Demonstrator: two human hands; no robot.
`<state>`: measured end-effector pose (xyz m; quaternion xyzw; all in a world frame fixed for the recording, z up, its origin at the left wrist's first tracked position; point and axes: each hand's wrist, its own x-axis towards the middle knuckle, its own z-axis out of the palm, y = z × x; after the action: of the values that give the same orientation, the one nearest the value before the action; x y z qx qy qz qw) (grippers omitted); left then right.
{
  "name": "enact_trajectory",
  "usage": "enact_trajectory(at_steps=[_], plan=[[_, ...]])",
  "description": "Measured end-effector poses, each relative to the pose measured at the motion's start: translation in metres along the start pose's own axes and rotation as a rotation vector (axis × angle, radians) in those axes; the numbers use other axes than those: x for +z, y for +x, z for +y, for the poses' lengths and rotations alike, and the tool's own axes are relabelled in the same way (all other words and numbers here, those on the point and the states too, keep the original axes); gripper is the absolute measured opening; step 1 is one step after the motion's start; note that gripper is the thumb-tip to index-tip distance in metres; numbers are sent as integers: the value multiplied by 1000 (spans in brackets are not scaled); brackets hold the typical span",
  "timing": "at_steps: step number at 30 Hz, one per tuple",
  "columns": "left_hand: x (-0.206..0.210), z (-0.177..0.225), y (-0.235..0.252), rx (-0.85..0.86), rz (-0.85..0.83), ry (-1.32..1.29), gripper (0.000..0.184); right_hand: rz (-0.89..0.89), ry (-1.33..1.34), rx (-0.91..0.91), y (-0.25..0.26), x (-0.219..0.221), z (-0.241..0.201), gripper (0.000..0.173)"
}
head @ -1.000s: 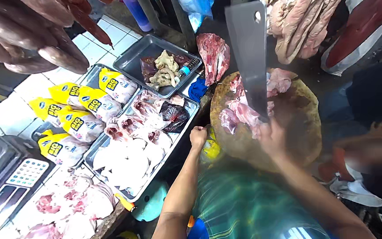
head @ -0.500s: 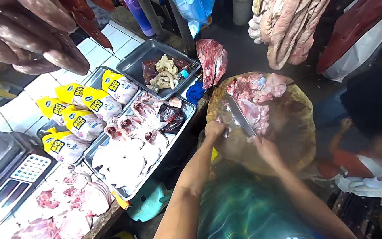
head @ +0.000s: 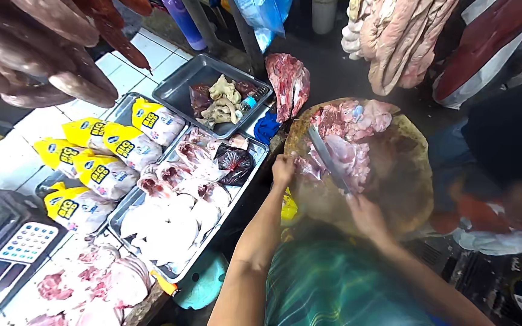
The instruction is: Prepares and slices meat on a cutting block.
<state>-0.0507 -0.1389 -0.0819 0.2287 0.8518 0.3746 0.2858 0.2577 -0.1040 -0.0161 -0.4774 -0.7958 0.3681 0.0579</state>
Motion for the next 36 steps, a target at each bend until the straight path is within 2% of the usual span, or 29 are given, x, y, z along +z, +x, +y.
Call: enact_trajectory(at_steps=[3,5,7,8,9,10,12,13,15,17,21,24,26,29,31,34,36], plan=[[-16,-11,-15,-30,174,-40,37,266,140,-337,2,-14,-23,56],[-22,-21,-30,-72,274,-7,27,421,279,-589,13,-27,-45,60],[-21,-33,-40,-74,339,-9,22,470,397,-743,28,-32,-60,63],[-18,-37,-44,-58,372,-19,21,453,410,-750,36,-26,-57,64],[-14,-41,-48,-24,399,-31,19,406,351,-696,42,-14,-44,63],[-9,-42,-53,35,415,-34,18,311,203,-568,43,1,-26,61],[3,-37,-55,231,365,3,21,-86,-120,-163,49,15,-1,64],[11,-33,-55,339,307,60,24,-234,-222,-17,56,17,2,68],[30,-25,-45,527,189,198,28,-332,-291,71,61,11,-5,70],[53,-27,-39,602,110,345,28,-318,-213,80,55,4,-2,70],[61,-22,-20,424,26,504,43,-133,-131,5,38,-3,8,62],[57,-18,-29,321,20,451,63,-78,-108,-45,30,-15,-2,61],[46,-11,-49,235,95,348,50,-5,-54,-133,26,-24,-17,58],[34,-4,-72,12,67,181,31,175,66,-329,20,-23,-33,54],[29,-4,-73,-89,21,65,32,233,131,-392,18,-20,-43,53],[18,-5,-73,-86,-34,-55,47,326,208,-497,11,-19,-60,53],[8,-11,-82,-96,-19,-93,47,400,252,-588,4,-18,-68,57]])
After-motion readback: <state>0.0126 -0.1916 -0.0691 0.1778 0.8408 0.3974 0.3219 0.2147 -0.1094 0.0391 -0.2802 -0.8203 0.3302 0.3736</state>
